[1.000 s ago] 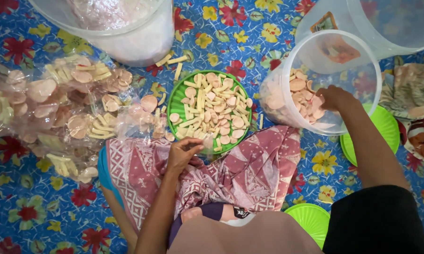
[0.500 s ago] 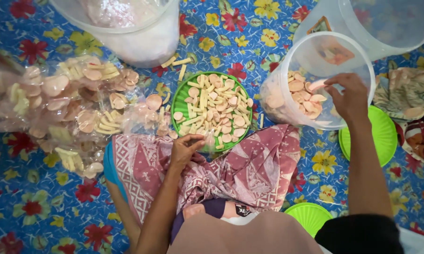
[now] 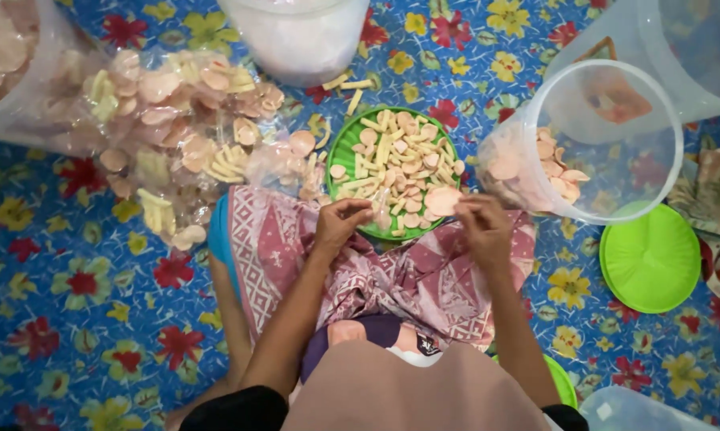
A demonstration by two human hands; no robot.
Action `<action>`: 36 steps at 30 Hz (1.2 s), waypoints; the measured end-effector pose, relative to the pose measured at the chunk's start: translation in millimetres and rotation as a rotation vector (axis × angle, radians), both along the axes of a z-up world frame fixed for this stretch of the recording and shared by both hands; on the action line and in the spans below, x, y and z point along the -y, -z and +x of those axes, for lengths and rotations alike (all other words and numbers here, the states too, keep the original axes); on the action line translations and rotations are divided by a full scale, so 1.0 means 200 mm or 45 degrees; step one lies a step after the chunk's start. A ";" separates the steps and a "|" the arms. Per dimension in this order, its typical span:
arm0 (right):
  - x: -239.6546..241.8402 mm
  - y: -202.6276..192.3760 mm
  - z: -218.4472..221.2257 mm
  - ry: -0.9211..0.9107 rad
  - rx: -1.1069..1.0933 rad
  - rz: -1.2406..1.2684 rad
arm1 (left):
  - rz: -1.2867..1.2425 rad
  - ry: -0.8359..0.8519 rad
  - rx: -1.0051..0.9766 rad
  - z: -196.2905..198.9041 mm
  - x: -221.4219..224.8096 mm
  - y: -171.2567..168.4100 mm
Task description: Packing small round food items from a plate into a large plastic container
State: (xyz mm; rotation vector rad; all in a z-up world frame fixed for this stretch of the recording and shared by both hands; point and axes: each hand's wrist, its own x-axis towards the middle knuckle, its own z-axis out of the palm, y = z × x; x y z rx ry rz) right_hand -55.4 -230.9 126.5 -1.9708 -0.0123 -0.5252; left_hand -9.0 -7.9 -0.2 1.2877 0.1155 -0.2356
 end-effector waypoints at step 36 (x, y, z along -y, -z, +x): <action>-0.21 0.78 -0.01 0.128 -0.691 0.881 | 0.335 0.204 0.230 -0.05 -0.01 -0.28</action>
